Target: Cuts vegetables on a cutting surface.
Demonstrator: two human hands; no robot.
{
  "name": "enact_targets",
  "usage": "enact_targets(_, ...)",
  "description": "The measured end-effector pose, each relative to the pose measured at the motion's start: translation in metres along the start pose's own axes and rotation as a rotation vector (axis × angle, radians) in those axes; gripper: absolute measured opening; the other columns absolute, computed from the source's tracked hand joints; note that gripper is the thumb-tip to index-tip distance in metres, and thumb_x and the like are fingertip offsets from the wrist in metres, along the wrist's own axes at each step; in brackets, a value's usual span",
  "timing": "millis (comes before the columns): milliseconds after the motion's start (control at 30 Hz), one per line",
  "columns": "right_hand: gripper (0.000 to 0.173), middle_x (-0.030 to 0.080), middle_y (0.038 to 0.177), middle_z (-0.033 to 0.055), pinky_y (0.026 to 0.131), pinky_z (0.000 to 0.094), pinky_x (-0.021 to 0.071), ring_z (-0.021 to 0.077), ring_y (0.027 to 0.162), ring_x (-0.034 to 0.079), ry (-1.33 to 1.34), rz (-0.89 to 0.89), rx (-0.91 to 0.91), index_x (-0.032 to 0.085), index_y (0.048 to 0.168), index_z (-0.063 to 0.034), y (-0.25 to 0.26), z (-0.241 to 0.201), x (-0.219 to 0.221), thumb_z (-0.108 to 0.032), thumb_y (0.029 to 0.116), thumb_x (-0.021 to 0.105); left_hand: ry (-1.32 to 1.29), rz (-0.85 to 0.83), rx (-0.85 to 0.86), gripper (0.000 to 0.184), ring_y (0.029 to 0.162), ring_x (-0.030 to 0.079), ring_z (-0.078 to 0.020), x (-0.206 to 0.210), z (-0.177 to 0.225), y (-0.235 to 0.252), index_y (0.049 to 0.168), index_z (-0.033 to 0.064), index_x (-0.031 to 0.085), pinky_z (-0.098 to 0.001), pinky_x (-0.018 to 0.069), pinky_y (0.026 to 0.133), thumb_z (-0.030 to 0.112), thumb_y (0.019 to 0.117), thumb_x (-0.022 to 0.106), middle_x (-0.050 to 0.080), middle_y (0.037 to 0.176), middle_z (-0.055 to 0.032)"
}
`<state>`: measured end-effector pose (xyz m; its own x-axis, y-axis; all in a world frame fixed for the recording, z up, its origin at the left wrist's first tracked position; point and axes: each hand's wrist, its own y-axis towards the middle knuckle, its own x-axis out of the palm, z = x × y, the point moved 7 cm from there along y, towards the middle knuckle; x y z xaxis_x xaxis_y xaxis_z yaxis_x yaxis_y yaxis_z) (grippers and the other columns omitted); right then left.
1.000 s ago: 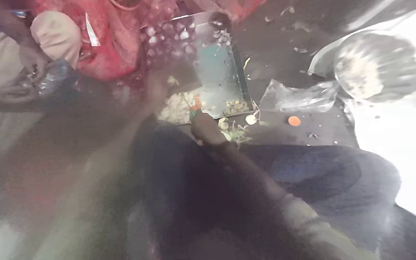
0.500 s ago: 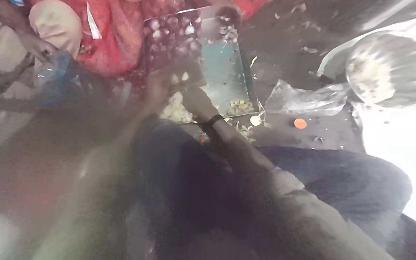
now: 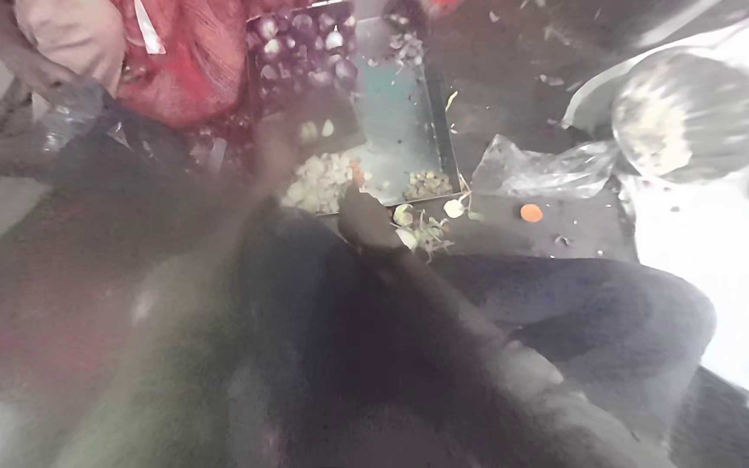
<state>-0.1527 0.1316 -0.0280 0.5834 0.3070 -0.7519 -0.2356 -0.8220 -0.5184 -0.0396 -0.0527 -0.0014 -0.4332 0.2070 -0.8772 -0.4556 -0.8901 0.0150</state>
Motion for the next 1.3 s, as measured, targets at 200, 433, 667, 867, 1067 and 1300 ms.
enact_targets(200,0.035,0.067,0.086,0.0171,0.059,0.0576,0.0566,0.0377,0.076,0.071,0.054,0.020,0.003,0.057,0.121,-0.0078,-0.011,0.009,-0.020,-0.038,0.1033,0.054,-0.099,0.043,-0.003,0.021,0.109,0.071,-0.0284,-0.001,-0.011,-0.003,0.112,0.0034,0.076,-0.0488,0.0538,0.103,0.016,0.0975,0.068,0.075,0.113,-0.0155)
enact_targets(433,0.032,0.066,0.085,0.0168,0.059,0.0549,0.0569,0.0359,0.074,0.070,0.087,0.098,-0.103,0.058,0.118,-0.0049,-0.009,0.002,-0.027,-0.033,0.1029,0.056,-0.073,0.013,-0.027,0.019,0.112,0.070,-0.0285,-0.003,-0.009,0.000,0.111,0.0060,0.077,-0.0504,0.0524,0.105,0.014,0.0977,0.067,0.075,0.116,-0.0141)
enact_targets(667,0.041,0.068,0.117,0.0207,0.084,0.0578,0.0569,0.0383,0.108,0.069,0.020,0.048,-0.086,0.058,0.132,-0.0030,0.045,-0.046,-0.033,-0.034,0.1084,0.044,-0.042,0.017,0.008,0.018,0.115,0.069,-0.0345,-0.003,-0.003,-0.002,0.109,0.0020,0.077,-0.0541,0.0495,0.107,0.013,0.0984,0.066,0.073,0.118,-0.0186)
enact_targets(867,0.041,0.069,0.111,0.0218,0.079,0.0592,0.0577,0.0396,0.101,0.071,0.004,-0.034,-0.026,0.053,0.134,-0.0023,0.055,-0.047,-0.018,-0.033,0.1081,0.044,-0.015,0.037,0.007,0.022,0.117,0.068,-0.0306,0.002,-0.016,-0.002,0.114,0.0079,0.077,-0.0515,0.0493,0.108,0.020,0.1007,0.064,0.074,0.118,-0.0136)
enact_targets(1067,0.036,0.067,0.092,0.0202,0.062,0.0575,0.0575,0.0385,0.079,0.071,0.052,-0.045,-0.045,0.054,0.126,-0.0036,-0.006,0.001,0.002,-0.032,0.1040,0.054,-0.055,0.007,-0.040,0.023,0.115,0.068,-0.0343,-0.004,-0.007,-0.004,0.115,0.0028,0.075,-0.0538,0.0492,0.107,0.016,0.0997,0.065,0.073,0.119,-0.0190)
enact_targets(1300,0.040,0.066,0.085,0.0170,0.059,0.0565,0.0569,0.0364,0.074,0.070,0.086,0.071,-0.060,0.056,0.122,-0.0071,-0.018,0.007,-0.023,-0.044,0.1073,0.047,-0.126,0.074,0.008,0.018,0.113,0.069,-0.0307,0.000,-0.019,-0.004,0.109,0.0016,0.075,-0.0502,0.0512,0.106,0.012,0.0969,0.067,0.073,0.115,-0.0176)
